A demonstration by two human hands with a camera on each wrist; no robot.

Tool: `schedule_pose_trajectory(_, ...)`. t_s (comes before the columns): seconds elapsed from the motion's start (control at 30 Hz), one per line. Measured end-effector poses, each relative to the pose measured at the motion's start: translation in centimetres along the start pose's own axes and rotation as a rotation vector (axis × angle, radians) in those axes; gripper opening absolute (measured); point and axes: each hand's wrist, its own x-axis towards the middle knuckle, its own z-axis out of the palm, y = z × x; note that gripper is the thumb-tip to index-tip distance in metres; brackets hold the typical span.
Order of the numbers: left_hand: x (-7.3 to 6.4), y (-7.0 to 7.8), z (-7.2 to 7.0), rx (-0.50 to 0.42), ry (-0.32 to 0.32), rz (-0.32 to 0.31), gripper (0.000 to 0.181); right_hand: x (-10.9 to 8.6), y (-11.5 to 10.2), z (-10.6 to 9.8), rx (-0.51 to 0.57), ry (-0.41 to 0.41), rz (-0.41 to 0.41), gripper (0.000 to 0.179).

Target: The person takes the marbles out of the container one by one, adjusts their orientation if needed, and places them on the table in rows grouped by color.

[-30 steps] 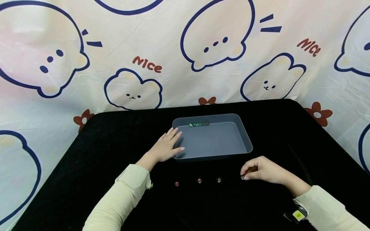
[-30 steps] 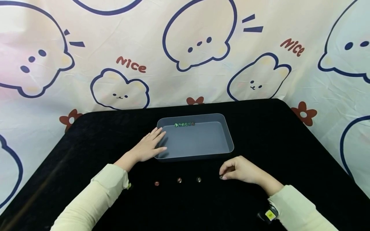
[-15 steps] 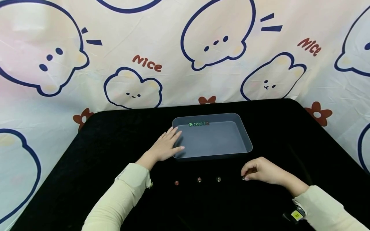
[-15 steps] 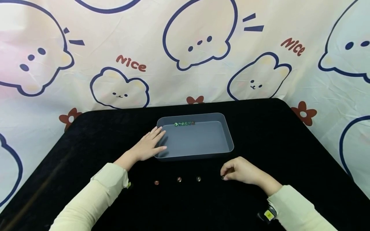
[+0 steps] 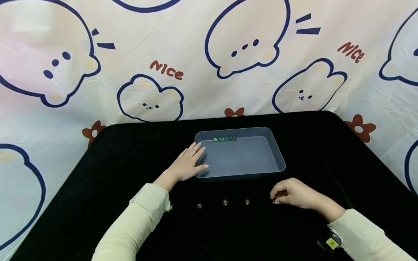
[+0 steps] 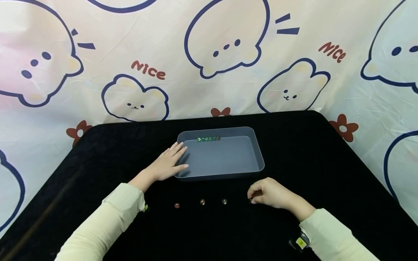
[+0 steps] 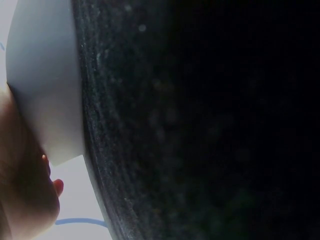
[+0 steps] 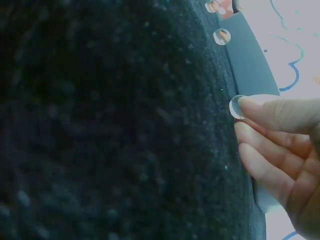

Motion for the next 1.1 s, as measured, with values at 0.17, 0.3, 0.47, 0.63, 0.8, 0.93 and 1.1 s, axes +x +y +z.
schedule_pose_trajectory(0.17,0.0,0.0,0.0,-0.002,0.002,-0.005,0.071,0.0,-0.2,0.1,-0.022,0.003,0.002,0.014)
schedule_pose_trajectory(0.3,0.0,0.1,0.0,-0.001,-0.003,-0.012,0.070,0.0,-0.2,0.1,-0.035,0.001,0.016,0.015)
schedule_pose_trajectory(0.47,0.0,0.1,0.0,0.001,-0.005,-0.014,0.070,-0.1,-0.2,0.0,-0.008,0.000,0.038,0.013)
schedule_pose_trajectory(0.63,0.1,0.1,-0.1,0.003,-0.006,-0.017,0.070,0.0,-0.5,-0.4,0.059,-0.002,0.067,0.013)
schedule_pose_trajectory(0.8,0.1,0.0,0.0,0.005,-0.006,-0.018,0.070,0.3,-0.8,-0.8,0.111,0.008,0.108,0.014)
schedule_pose_trajectory(0.93,0.0,0.0,0.0,-0.004,-0.001,-0.008,0.072,0.7,-1.0,-1.0,0.143,0.029,0.125,0.015)
schedule_pose_trajectory(1.1,-0.2,0.0,-0.1,-0.042,0.008,0.017,0.076,1.3,-1.3,-1.4,0.146,0.053,0.127,0.016)
